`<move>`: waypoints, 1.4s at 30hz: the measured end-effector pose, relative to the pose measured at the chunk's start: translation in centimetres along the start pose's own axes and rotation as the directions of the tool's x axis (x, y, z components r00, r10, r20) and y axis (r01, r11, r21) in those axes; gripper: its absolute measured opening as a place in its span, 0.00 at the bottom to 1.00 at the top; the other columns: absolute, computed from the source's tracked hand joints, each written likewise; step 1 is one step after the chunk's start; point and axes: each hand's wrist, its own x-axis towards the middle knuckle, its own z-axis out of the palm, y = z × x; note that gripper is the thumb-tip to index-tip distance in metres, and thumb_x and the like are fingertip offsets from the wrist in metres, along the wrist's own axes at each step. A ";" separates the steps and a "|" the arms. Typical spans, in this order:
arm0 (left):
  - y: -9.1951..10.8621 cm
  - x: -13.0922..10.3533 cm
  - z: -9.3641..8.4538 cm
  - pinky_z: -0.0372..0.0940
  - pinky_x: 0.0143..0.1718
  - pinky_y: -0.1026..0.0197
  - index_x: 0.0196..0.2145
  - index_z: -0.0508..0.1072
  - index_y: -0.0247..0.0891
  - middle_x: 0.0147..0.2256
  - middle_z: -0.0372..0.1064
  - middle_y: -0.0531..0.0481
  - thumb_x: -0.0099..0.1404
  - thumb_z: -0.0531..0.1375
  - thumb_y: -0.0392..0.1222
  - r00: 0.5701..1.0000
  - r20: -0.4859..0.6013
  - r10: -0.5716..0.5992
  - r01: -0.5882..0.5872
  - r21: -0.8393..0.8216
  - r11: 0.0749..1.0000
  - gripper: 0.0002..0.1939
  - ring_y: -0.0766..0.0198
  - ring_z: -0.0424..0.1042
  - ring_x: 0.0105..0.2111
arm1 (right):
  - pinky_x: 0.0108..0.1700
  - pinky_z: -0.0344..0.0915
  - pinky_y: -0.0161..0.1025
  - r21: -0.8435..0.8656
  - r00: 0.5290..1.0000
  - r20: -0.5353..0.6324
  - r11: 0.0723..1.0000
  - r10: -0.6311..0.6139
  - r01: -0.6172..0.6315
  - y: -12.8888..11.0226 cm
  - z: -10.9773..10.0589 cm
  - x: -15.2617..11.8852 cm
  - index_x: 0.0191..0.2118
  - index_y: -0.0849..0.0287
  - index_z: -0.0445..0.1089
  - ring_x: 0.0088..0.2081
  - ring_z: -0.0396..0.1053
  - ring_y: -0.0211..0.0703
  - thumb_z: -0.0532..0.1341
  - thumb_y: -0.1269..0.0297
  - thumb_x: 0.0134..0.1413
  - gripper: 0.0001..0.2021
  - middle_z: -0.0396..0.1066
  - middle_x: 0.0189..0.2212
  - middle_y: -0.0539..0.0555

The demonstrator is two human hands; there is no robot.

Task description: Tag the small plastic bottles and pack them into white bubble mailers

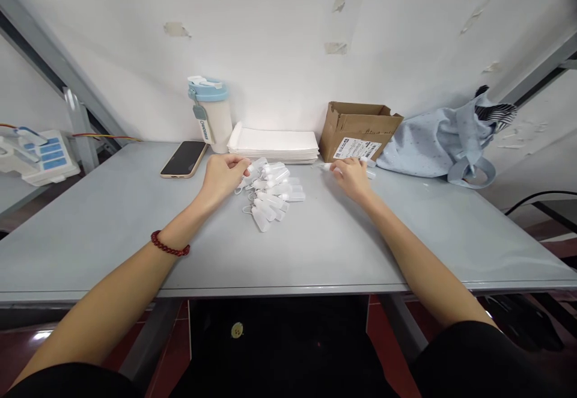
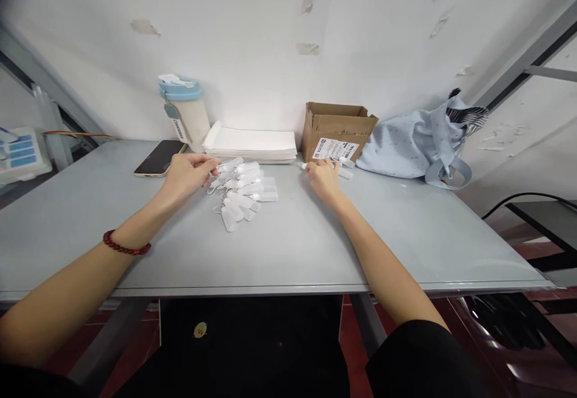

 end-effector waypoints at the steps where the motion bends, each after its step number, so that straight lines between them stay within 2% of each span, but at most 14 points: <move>1: 0.1 -0.1 0.0 0.52 0.17 0.67 0.25 0.74 0.35 0.21 0.68 0.51 0.54 0.60 0.41 1.000 0.002 0.009 -0.009 -0.008 1.000 0.07 0.72 0.56 0.15 | 0.48 0.55 0.54 0.018 1.000 -0.025 1.000 0.010 -0.010 0.0 -0.4 -0.1 0.39 0.59 0.73 0.47 0.66 0.58 0.50 0.74 0.56 0.15 0.75 0.40 0.63; 4: 0.4 -0.5 0.1 0.52 0.17 0.67 0.26 0.74 0.34 0.21 0.68 0.52 0.55 0.60 0.42 0.998 0.028 0.051 -0.051 -0.017 0.999 0.08 0.72 0.56 0.16 | 0.46 0.58 0.50 0.171 0.987 -0.155 0.985 0.032 -0.005 -0.2 -1.7 -0.7 0.37 0.58 0.72 0.43 0.69 0.55 0.52 0.72 0.55 0.11 0.75 0.37 0.60; 6: 0.8 -1.0 0.3 0.53 0.18 0.67 0.26 0.74 0.33 0.21 0.67 0.52 0.56 0.60 0.43 0.994 0.064 0.086 -0.085 -0.024 0.996 0.09 0.72 0.56 0.16 | 0.44 0.61 0.47 0.310 0.966 -0.255 0.950 0.042 0.041 -0.8 -2.8 -1.2 0.35 0.57 0.70 0.39 0.70 0.52 0.54 0.69 0.56 0.08 0.75 0.35 0.57; 10: 1.5 -2.2 0.7 0.57 0.20 0.67 0.31 0.75 0.32 0.24 0.70 0.51 0.58 0.60 0.44 0.973 0.174 0.150 -0.144 -0.044 0.989 0.11 0.72 0.59 0.18 | 0.40 0.64 0.44 0.482 0.943 -0.332 0.865 0.033 0.139 -2.7 -4.6 -2.4 0.36 0.54 0.68 0.38 0.70 0.49 0.57 0.64 0.55 0.04 0.74 0.36 0.53; 14: 1.7 -2.9 0.9 0.61 0.24 0.66 0.39 0.76 0.32 0.27 0.72 0.49 0.59 0.60 0.45 0.935 0.309 0.174 -0.169 -0.043 0.985 0.15 0.71 0.61 0.19 | 0.43 0.65 0.45 0.582 0.956 -0.290 0.788 -0.030 0.201 -4.7 -5.7 -3.4 0.39 0.54 0.69 0.40 0.71 0.47 0.60 0.62 0.54 0.06 0.74 0.39 0.53; 19: 1.7 -3.1 0.8 0.60 0.23 0.66 0.41 0.77 0.34 0.29 0.74 0.49 0.60 0.60 0.48 0.883 0.435 0.176 -0.184 -0.023 0.983 0.16 0.70 0.63 0.20 | 0.40 0.66 0.44 0.638 0.970 -0.229 0.739 -0.087 0.217 -5.8 -6.1 -3.9 0.40 0.53 0.71 0.38 0.71 0.47 0.61 0.62 0.55 0.07 0.76 0.38 0.52; 24: 2.0 -3.4 0.9 0.59 0.23 0.67 0.35 0.77 0.34 0.29 0.74 0.49 0.61 0.59 0.46 0.856 0.472 0.210 -0.213 -0.050 0.976 0.13 0.70 0.66 0.22 | 0.38 0.66 0.42 0.674 0.975 -0.200 0.709 -0.095 0.208 -5.9 -6.0 -4.0 0.40 0.54 0.72 0.38 0.71 0.46 0.62 0.62 0.54 0.08 0.76 0.38 0.52; 32: 2.3 -3.7 1.0 0.57 0.20 0.68 0.29 0.76 0.34 0.26 0.73 0.50 0.59 0.60 0.44 0.834 0.510 0.212 -0.231 -0.027 0.973 0.10 0.71 0.63 0.20 | 0.42 0.66 0.43 0.698 0.977 -0.186 0.685 -0.108 0.208 -6.0 -6.0 -4.0 0.40 0.54 0.73 0.38 0.71 0.45 0.63 0.63 0.54 0.07 0.76 0.38 0.52; 34: 2.3 -3.7 1.1 0.56 0.20 0.68 0.28 0.76 0.34 0.25 0.72 0.50 0.59 0.60 0.43 0.838 0.504 0.209 -0.218 -0.042 0.975 0.09 0.72 0.62 0.20 | 0.41 0.66 0.43 0.712 0.979 -0.172 0.672 -0.114 0.203 -6.1 -6.1 -4.1 0.40 0.54 0.73 0.37 0.71 0.44 0.63 0.63 0.54 0.07 0.76 0.38 0.52; 39: 2.1 -3.7 1.4 0.55 0.19 0.68 0.26 0.74 0.34 0.23 0.70 0.52 0.59 0.61 0.44 0.892 0.408 0.193 -0.150 -0.135 0.979 0.10 0.73 0.59 0.18 | 0.41 0.65 0.42 0.777 0.984 -0.134 0.604 -0.118 0.178 -6.4 -6.2 -4.2 0.40 0.56 0.73 0.38 0.70 0.44 0.64 0.62 0.53 0.08 0.76 0.37 0.52; 42: 1.8 -3.6 1.6 0.55 0.20 0.69 0.26 0.74 0.34 0.22 0.68 0.53 0.59 0.62 0.44 0.896 0.413 0.161 -0.081 -0.205 0.975 0.11 0.74 0.58 0.18 | 0.41 0.65 0.42 0.806 0.986 -0.128 0.568 -0.107 0.166 -6.4 -6.1 -4.3 0.40 0.56 0.74 0.38 0.70 0.45 0.64 0.63 0.53 0.09 0.76 0.36 0.52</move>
